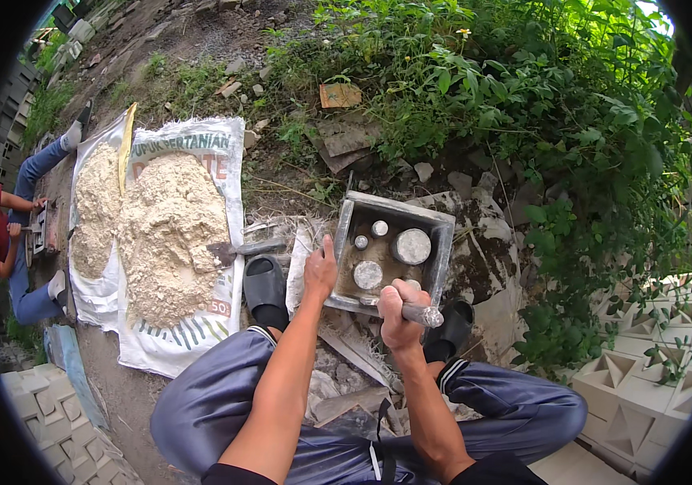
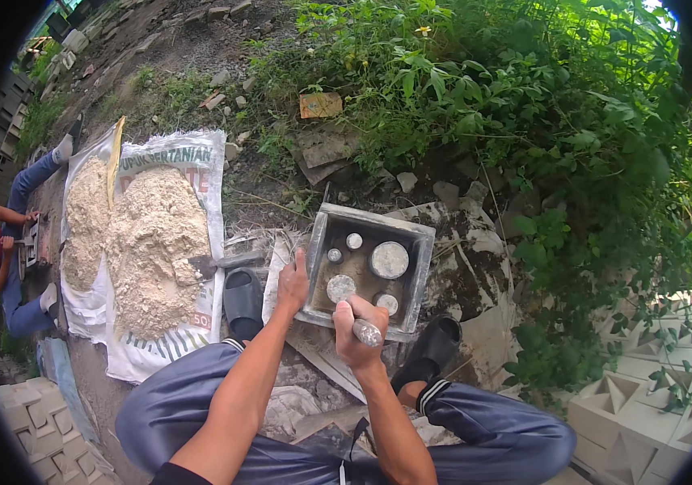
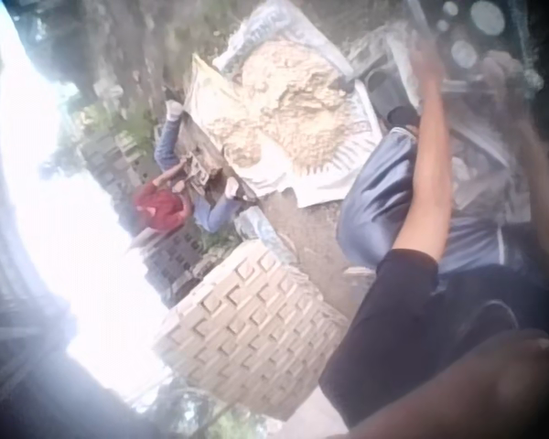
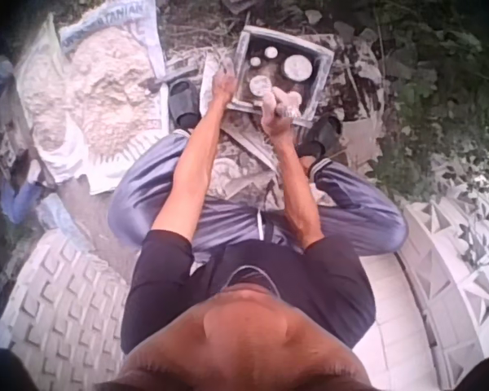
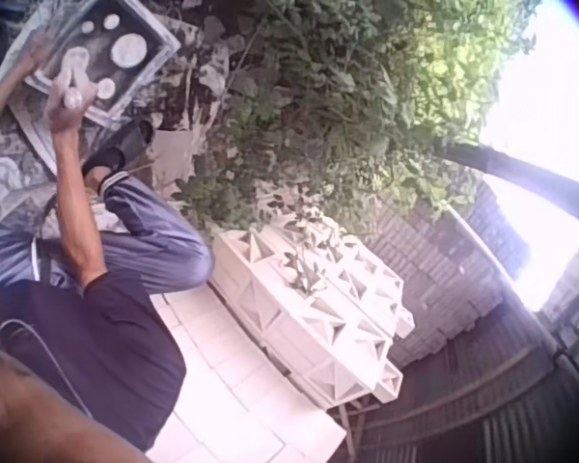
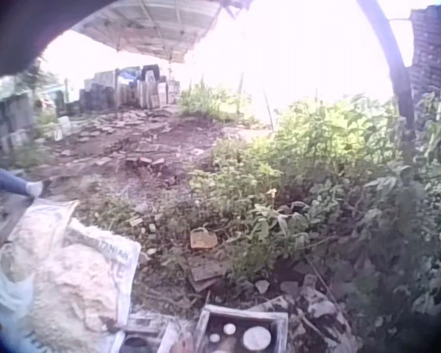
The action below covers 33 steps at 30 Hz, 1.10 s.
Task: The person tamps mixture into a mold around cylindrical inserts using a hand tool, then scoops additional mixture from a pile with a trowel and presses it into the mold by hand.
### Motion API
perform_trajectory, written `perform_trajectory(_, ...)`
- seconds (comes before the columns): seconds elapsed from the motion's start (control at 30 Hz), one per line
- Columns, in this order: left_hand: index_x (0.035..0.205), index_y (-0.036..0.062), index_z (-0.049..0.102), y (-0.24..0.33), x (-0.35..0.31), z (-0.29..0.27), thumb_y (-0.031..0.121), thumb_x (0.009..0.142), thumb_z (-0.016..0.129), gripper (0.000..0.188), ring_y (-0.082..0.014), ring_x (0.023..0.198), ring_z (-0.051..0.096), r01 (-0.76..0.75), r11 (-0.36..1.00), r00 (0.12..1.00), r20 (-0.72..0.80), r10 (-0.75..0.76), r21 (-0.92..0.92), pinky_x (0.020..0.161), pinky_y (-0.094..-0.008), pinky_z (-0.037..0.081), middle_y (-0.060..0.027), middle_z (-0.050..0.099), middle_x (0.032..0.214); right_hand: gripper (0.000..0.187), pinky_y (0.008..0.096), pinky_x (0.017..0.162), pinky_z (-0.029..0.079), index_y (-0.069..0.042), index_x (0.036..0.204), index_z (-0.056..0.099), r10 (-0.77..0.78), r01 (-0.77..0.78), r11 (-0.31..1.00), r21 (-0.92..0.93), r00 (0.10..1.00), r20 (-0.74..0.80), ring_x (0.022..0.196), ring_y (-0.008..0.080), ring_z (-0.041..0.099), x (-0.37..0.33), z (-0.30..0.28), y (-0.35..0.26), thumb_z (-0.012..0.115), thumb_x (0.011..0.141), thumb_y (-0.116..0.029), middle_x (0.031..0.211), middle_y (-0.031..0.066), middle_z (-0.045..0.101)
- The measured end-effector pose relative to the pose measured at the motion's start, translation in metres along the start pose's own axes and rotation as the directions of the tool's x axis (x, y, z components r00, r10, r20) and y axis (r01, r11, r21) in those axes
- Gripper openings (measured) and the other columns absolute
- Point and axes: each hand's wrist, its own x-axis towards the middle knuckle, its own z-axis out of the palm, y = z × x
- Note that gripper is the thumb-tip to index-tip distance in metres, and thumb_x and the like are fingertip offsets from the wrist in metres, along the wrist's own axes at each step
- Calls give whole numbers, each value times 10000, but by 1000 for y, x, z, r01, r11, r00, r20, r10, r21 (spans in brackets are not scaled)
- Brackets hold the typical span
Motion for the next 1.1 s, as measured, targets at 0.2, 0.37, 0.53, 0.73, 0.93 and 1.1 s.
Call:
perform_trajectory(0.2, 935, -81, 658, -2, 0, 4, 613, 926, 227, 817, -486, 987, 547, 30, 1000, 999, 16, -30, 6, 901, -492, 394, -342, 603, 987, 276, 350, 435, 265, 11, 576, 393, -19, 23, 997, -77, 998, 54, 423, 144, 328, 4, 11, 47, 510, 813, -72, 494, 103, 325)
perform_trajectory(0.37, 992, -79, 648, -8, -1, 1, 628, 917, 235, 823, -479, 1026, 543, 87, 996, 996, 9, -87, -35, 931, -479, 387, -329, 604, 1033, 366, 269, 405, 255, -35, 522, 325, 47, -48, 998, 49, 999, 24, 414, 66, 329, 2, -1, 9, 450, 864, -71, 470, -13, 385)
perform_trajectory(0.53, 1048, -100, 627, 9, -7, -4, 626, 921, 209, 848, -457, 1084, 533, 160, 987, 986, 52, -160, 13, 962, -481, 380, -340, 587, 1080, 372, 265, 390, 260, -45, 535, 344, -153, 152, 987, -47, 988, -19, 409, 70, 341, -25, 1, 97, 446, 888, -101, 467, 10, 399)
perform_trajectory(0.73, 1177, -89, 563, -40, -20, -3, 529, 945, 230, 740, -436, 1162, 508, 486, 862, 864, -69, -499, -145, 1006, -472, 371, -302, 543, 1218, 350, 240, 362, 248, -98, 561, 340, 203, -192, 912, 363, 979, 9, 401, 45, 318, 9, 17, 94, 460, 889, -125, 479, -37, 361)
perform_trajectory(0.93, 1206, -8, 573, -42, -40, -27, 419, 948, 264, 587, -388, 1197, 507, 435, 892, 894, 62, -444, 119, 1013, -464, 380, -258, 548, 1246, 310, 239, 365, 294, -86, 595, 385, 198, -191, 903, 386, 980, 23, 410, 48, 340, 14, 3, 79, 511, 878, -110, 516, -36, 382)
perform_trajectory(1.1, 1285, -18, 498, -28, -14, -23, 553, 953, 212, 720, -455, 1208, 447, 141, 979, 987, 99, -127, -146, 1046, -445, 327, -323, 511, 1240, 321, 264, 401, 316, -57, 610, 450, 97, -86, 878, 472, 995, 2, 429, 62, 364, 20, 1, 23, 534, 916, -107, 524, -30, 406)
